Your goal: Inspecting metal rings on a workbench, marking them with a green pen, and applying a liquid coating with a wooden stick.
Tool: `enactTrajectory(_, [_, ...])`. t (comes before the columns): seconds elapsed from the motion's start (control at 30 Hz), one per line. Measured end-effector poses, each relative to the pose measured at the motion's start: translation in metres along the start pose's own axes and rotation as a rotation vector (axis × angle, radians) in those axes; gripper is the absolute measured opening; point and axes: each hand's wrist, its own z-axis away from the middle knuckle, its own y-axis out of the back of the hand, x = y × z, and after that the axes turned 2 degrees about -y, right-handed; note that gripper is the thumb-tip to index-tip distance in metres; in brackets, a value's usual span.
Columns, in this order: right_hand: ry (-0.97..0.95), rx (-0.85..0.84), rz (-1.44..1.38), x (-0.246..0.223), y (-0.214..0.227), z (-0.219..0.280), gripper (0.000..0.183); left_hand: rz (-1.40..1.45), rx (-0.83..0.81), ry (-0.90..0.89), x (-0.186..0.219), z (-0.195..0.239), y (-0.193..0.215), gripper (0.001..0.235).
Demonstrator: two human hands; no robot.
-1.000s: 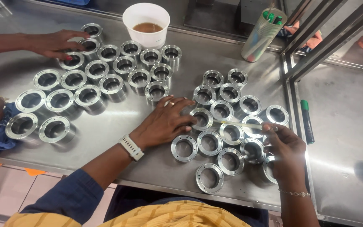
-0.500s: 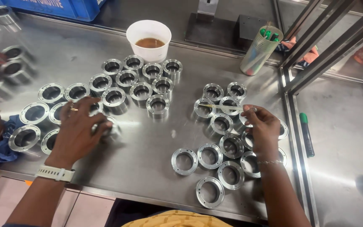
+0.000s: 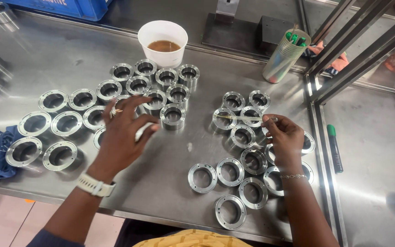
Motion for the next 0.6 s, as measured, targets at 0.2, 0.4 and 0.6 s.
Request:
enactTrajectory(0.2, [-0.059,0.061,0.020,-0.028,0.023,0.033,0.026,0.081,-0.135,-0.164,0.031,-0.031,-0.044,0.023])
enactTrajectory(0.4, [-0.059,0.054,-0.015,-0.022,0.029,0.037,0.028,0.108,-0.218,-0.256,0.048,-0.051,-0.081,0.034])
enactTrajectory(0.6, [-0.051,0.073,0.038,-0.018,0.030,0.031,0.022,0.100,-0.232,-0.282,0.052,-0.061,-0.106,0.036])
